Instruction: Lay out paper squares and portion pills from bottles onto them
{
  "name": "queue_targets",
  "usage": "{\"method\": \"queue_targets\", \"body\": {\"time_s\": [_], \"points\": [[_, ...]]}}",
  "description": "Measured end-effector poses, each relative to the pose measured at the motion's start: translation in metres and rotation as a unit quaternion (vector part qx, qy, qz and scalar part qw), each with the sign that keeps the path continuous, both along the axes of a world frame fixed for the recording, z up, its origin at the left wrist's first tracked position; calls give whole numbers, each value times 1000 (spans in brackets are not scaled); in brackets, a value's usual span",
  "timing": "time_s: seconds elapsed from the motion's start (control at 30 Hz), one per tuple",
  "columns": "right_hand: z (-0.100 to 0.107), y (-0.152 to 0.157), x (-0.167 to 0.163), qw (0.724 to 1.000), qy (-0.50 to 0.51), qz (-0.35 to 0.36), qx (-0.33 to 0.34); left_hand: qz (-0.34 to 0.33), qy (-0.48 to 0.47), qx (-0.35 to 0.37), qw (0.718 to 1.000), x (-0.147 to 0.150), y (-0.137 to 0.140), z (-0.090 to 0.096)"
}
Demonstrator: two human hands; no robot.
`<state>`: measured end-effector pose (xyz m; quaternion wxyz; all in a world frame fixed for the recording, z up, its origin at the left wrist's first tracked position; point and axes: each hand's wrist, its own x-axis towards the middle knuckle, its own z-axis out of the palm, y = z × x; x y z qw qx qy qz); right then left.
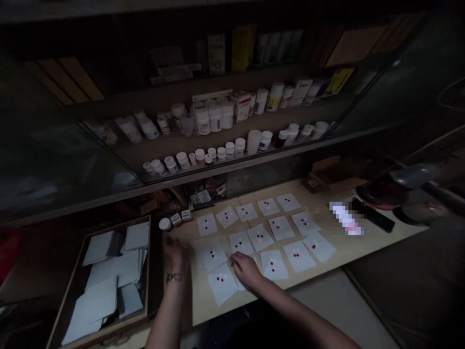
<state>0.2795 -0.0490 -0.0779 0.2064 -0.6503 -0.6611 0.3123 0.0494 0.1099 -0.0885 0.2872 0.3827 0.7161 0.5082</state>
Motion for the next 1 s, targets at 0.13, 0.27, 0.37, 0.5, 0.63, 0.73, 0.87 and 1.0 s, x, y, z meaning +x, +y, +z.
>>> {"method": "queue_targets", "body": {"time_s": [0.13, 0.27, 0.37, 0.5, 0.63, 0.73, 0.87, 1.0], "points": [[-2, -4, 8, 999, -13, -32, 27, -68, 58, -20, 996, 21, -68, 5], [0, -11, 30, 995, -67, -19, 72, -259, 282, 3, 924, 59, -132, 1], [-2, -20, 63, 991, -95, 5, 89, -357, 337, 42, 870, 92, -168, -10], [-8, -38, 120, 990, -110, 16, 88, -372, 372, 45, 849, 136, -200, -22], [-13, -60, 176, 988, -117, 33, 97, -330, 384, 25, 862, 181, -220, -25], [-21, -79, 213, 986, -114, 51, 115, -314, 384, 34, 868, 211, -235, -29], [-35, -102, 257, 983, -108, 24, 144, -310, 377, 53, 871, 241, -257, -37], [-49, -124, 306, 972, -136, -89, 169, -319, 369, 51, 871, 261, -272, -42]]}}
